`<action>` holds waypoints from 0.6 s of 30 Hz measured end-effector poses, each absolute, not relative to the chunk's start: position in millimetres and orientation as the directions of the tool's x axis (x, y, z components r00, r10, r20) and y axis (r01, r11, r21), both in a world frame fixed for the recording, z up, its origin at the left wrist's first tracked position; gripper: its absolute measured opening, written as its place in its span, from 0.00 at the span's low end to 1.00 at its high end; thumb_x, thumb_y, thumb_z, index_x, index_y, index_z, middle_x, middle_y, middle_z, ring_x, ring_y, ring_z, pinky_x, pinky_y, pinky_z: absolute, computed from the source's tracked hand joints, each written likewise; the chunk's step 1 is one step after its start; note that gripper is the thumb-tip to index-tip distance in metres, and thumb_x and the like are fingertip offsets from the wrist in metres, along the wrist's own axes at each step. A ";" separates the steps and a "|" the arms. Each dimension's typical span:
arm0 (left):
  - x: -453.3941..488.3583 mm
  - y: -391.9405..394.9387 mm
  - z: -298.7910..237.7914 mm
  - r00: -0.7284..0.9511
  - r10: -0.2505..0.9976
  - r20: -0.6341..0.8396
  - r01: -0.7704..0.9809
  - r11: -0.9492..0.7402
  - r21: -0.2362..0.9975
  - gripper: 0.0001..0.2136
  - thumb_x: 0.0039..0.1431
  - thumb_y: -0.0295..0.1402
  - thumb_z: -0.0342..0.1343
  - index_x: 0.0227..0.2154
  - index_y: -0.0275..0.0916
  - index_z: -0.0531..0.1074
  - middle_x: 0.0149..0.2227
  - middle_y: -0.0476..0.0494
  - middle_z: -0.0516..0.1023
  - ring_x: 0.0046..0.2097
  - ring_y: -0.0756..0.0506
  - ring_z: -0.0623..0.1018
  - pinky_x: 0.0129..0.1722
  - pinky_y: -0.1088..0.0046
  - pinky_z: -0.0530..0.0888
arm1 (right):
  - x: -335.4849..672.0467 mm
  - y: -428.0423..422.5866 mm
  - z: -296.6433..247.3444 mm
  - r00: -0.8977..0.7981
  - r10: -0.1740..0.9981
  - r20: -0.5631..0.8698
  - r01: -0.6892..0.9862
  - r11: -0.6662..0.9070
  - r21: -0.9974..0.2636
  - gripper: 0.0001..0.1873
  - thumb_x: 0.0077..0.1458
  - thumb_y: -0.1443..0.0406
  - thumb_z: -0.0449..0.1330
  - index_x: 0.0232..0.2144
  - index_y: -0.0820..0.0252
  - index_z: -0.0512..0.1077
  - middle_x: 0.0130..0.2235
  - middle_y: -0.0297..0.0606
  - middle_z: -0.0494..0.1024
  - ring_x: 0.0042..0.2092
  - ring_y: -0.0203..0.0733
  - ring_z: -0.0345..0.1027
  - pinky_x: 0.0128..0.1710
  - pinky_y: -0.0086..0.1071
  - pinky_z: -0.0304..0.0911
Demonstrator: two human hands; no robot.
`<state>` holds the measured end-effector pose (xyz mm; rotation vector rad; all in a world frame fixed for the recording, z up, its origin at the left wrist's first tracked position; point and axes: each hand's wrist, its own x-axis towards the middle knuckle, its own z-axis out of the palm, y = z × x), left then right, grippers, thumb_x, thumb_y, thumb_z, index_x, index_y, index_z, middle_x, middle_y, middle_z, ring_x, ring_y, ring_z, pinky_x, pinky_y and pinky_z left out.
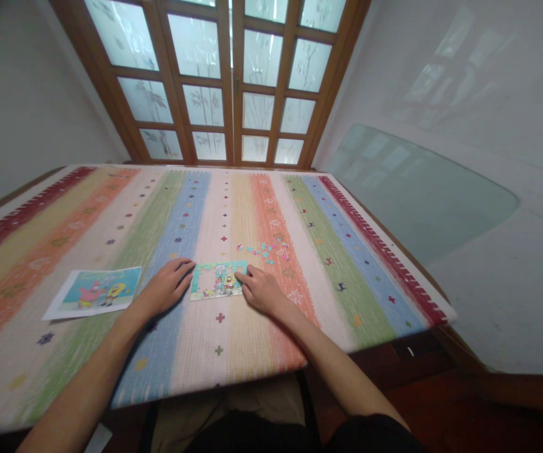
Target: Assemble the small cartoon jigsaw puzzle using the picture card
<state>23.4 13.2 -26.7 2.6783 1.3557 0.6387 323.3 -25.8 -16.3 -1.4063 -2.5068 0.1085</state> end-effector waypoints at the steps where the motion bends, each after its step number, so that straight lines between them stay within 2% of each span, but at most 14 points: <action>1: 23.5 13.3 -26.7 0.523 0.786 0.330 0.754 -0.607 0.249 0.16 0.70 0.35 0.43 0.52 0.36 0.72 0.52 0.33 0.75 0.54 0.37 0.75 0.56 0.53 0.74 | 323.3 -25.7 -16.7 -0.494 0.848 0.192 0.828 0.527 -0.195 0.21 0.61 0.71 0.52 0.53 0.57 0.76 0.37 0.41 0.72 0.37 0.41 0.62 0.37 0.31 0.56; 8: 23.5 13.4 -27.0 0.517 0.788 0.333 0.752 -0.604 0.263 0.16 0.70 0.34 0.44 0.52 0.36 0.72 0.52 0.34 0.75 0.54 0.37 0.75 0.56 0.53 0.73 | 324.3 -24.8 -20.0 -0.474 0.857 0.205 0.829 0.512 -0.224 0.22 0.62 0.71 0.52 0.54 0.56 0.76 0.38 0.41 0.72 0.36 0.41 0.64 0.37 0.31 0.58; 14: 23.0 13.1 -26.4 0.525 0.783 0.333 0.751 -0.610 0.251 0.16 0.70 0.35 0.43 0.52 0.36 0.72 0.53 0.33 0.75 0.54 0.37 0.75 0.57 0.53 0.73 | 329.2 -9.2 -14.4 -0.440 0.870 0.221 0.790 0.492 -0.365 0.18 0.63 0.71 0.53 0.47 0.57 0.80 0.37 0.39 0.73 0.39 0.41 0.67 0.41 0.31 0.59; 18: 23.7 12.2 -25.4 0.523 0.784 0.334 0.746 -0.611 0.265 0.16 0.70 0.34 0.44 0.52 0.36 0.72 0.52 0.33 0.75 0.54 0.37 0.75 0.56 0.54 0.73 | 333.5 10.3 -5.6 -0.319 0.918 0.237 0.822 0.392 -0.413 0.15 0.63 0.69 0.54 0.44 0.62 0.80 0.39 0.41 0.75 0.39 0.41 0.69 0.42 0.32 0.60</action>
